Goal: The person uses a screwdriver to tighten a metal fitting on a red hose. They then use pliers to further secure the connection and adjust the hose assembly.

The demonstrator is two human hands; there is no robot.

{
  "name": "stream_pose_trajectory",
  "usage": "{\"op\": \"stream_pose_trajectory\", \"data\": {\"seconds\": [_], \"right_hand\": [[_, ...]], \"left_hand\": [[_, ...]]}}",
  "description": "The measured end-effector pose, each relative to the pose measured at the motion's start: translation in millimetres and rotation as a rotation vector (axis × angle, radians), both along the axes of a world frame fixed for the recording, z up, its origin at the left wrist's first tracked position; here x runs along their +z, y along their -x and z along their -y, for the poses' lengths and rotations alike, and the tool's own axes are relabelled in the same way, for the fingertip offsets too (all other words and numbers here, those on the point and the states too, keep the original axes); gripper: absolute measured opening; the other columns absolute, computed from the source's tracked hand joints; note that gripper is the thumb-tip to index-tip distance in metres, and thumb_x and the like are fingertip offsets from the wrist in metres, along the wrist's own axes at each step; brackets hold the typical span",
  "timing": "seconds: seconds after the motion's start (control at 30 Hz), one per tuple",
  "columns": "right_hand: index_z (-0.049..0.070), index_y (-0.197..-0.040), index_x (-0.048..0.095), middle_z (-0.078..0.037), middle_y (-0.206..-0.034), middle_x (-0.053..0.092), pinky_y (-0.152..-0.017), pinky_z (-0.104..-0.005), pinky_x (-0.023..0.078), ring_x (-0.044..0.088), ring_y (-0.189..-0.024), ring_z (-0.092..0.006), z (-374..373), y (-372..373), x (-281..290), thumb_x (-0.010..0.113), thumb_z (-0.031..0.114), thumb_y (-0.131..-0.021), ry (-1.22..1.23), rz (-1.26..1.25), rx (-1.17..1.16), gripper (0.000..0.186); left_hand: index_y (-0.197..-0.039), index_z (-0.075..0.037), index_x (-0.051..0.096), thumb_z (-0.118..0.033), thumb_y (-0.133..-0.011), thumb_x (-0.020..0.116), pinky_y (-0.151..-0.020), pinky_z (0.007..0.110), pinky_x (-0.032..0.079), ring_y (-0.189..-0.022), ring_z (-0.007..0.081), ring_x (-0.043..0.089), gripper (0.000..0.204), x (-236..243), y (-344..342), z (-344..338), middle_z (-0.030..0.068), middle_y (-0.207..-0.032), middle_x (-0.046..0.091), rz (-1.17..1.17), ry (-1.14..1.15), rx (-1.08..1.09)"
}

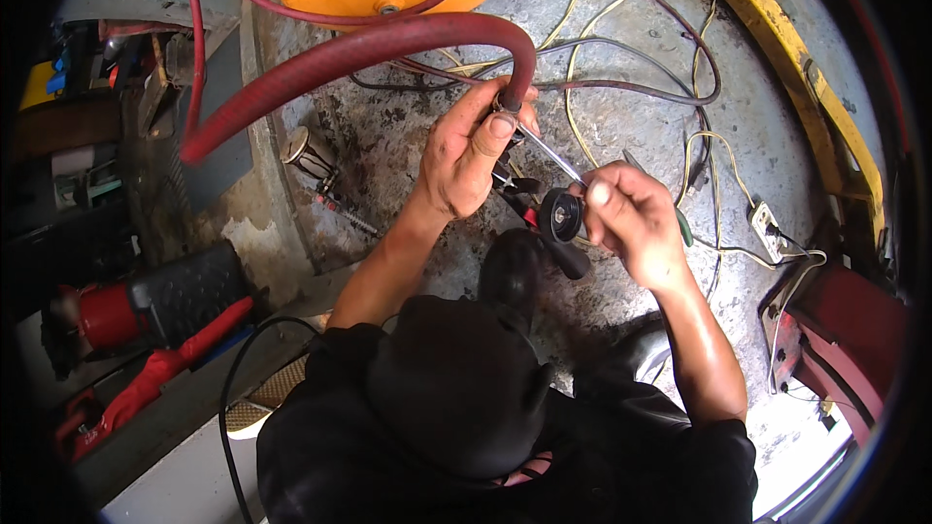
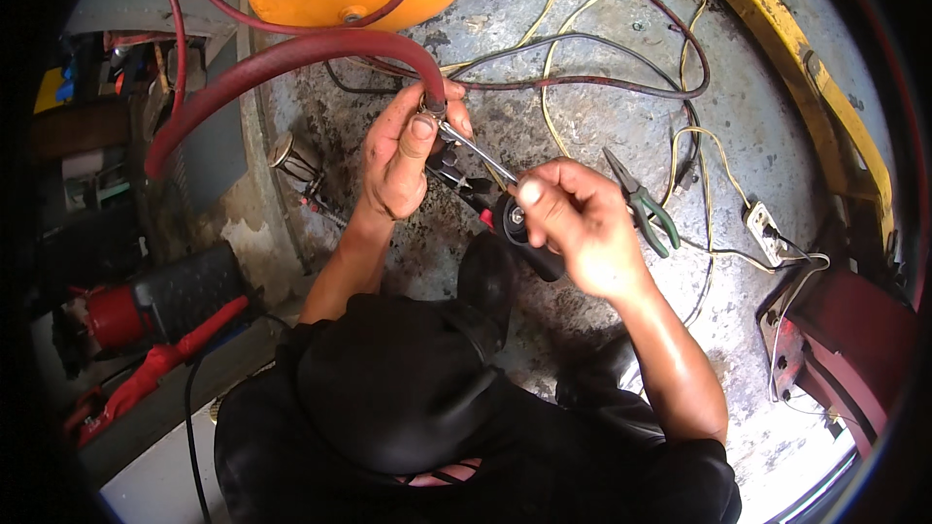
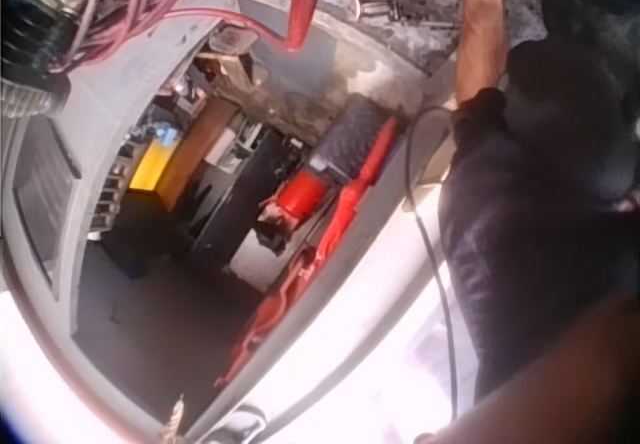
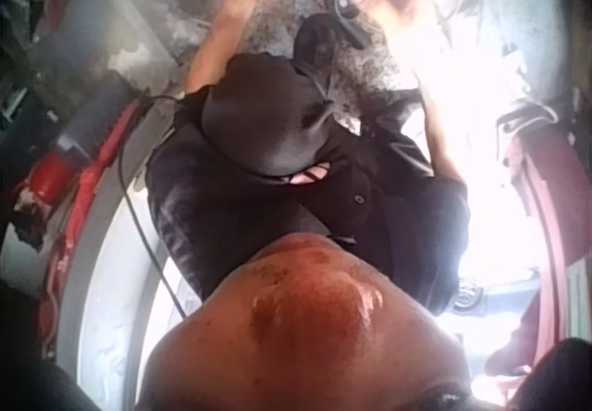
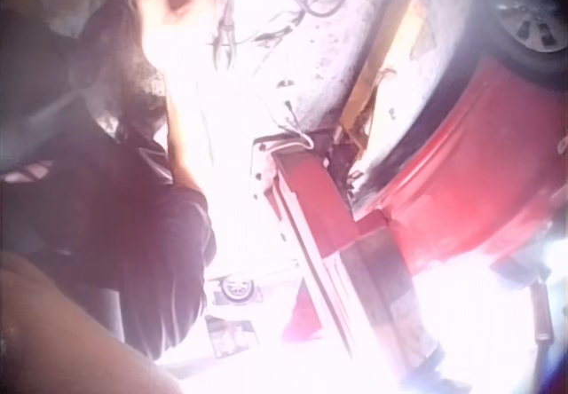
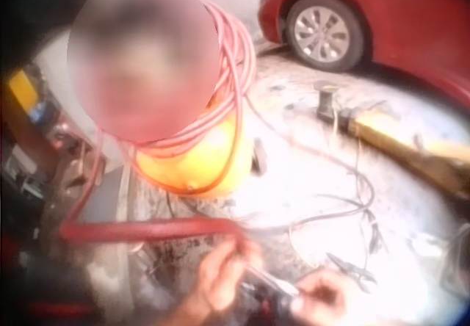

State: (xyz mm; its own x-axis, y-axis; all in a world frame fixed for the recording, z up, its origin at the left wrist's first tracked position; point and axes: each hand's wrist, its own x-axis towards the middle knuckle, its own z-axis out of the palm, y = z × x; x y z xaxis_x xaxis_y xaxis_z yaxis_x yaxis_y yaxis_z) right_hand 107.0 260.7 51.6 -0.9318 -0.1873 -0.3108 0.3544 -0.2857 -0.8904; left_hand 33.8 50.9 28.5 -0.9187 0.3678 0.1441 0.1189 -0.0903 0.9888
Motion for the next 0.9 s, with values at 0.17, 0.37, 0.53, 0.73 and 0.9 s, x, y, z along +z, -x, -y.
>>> {"op": "stream_pose_trajectory", "data": {"seconds": [0.17,0.37,0.53,0.73,0.9], "right_hand": [[-0.001,-0.091,0.061,-0.011,-0.080,0.065,-0.060,-0.0297,0.051,0.062,-0.064,-0.0216,-1.1,-11.1,13.8,0.077,0.011,-0.081,-0.714,-0.667,-0.079,0.023],[-0.004,-0.094,0.064,-0.015,-0.079,0.066,-0.056,-0.0319,0.051,0.063,-0.062,-0.0253,3.3,-14.6,36.1,0.076,0.014,-0.082,-0.841,-0.852,-0.123,0.025],[-0.005,-0.099,0.065,-0.008,-0.075,0.065,-0.059,-0.0261,0.049,0.061,-0.065,-0.0148,4.5,-21.5,29.2,0.073,0.018,-0.087,-0.369,-0.394,-0.098,0.027],[-0.002,-0.098,0.065,-0.002,-0.079,0.062,-0.061,-0.0211,0.046,0.053,-0.063,-0.0072,-13.4,-10.3,34.4,0.070,0.018,-0.090,0.201,0.179,0.129,0.021],[-0.002,-0.099,0.063,-0.008,-0.081,0.064,-0.056,-0.0256,0.049,0.060,-0.065,-0.0141,-2.1,-13.5,33.1,0.075,0.010,-0.083,-0.452,-0.585,-0.095,0.023]], "left_hand": [[-0.119,0.007,0.051,-0.041,-0.098,0.050,-0.083,0.032,0.043,-0.087,0.0159,0.054,0.053,15.1,-5.2,7.3,0.0076,-0.093,0.057,-0.094,0.046,0.008],[-0.118,0.006,0.050,-0.044,-0.098,0.050,-0.080,0.030,0.042,-0.085,0.0156,0.053,0.055,47.7,-13.5,6.6,0.0089,-0.091,0.057,-0.127,0.046,-0.014],[-0.121,0.006,0.049,-0.043,-0.098,0.050,-0.078,0.030,0.042,-0.086,0.0154,0.053,0.055,51.0,-16.1,8.5,0.0096,-0.091,0.057,-0.144,0.028,-0.028],[-0.120,0.006,0.049,-0.043,-0.097,0.051,-0.077,0.030,0.042,-0.086,0.0159,0.054,0.054,56.9,-20.7,5.2,0.0094,-0.091,0.055,-0.082,-0.061,-0.051],[-0.118,0.005,0.051,-0.043,-0.097,0.051,-0.077,0.030,0.042,-0.086,0.0159,0.053,0.053,56.4,-22.7,3.3,0.0094,-0.091,0.055,-0.087,-0.034,-0.014]]}}
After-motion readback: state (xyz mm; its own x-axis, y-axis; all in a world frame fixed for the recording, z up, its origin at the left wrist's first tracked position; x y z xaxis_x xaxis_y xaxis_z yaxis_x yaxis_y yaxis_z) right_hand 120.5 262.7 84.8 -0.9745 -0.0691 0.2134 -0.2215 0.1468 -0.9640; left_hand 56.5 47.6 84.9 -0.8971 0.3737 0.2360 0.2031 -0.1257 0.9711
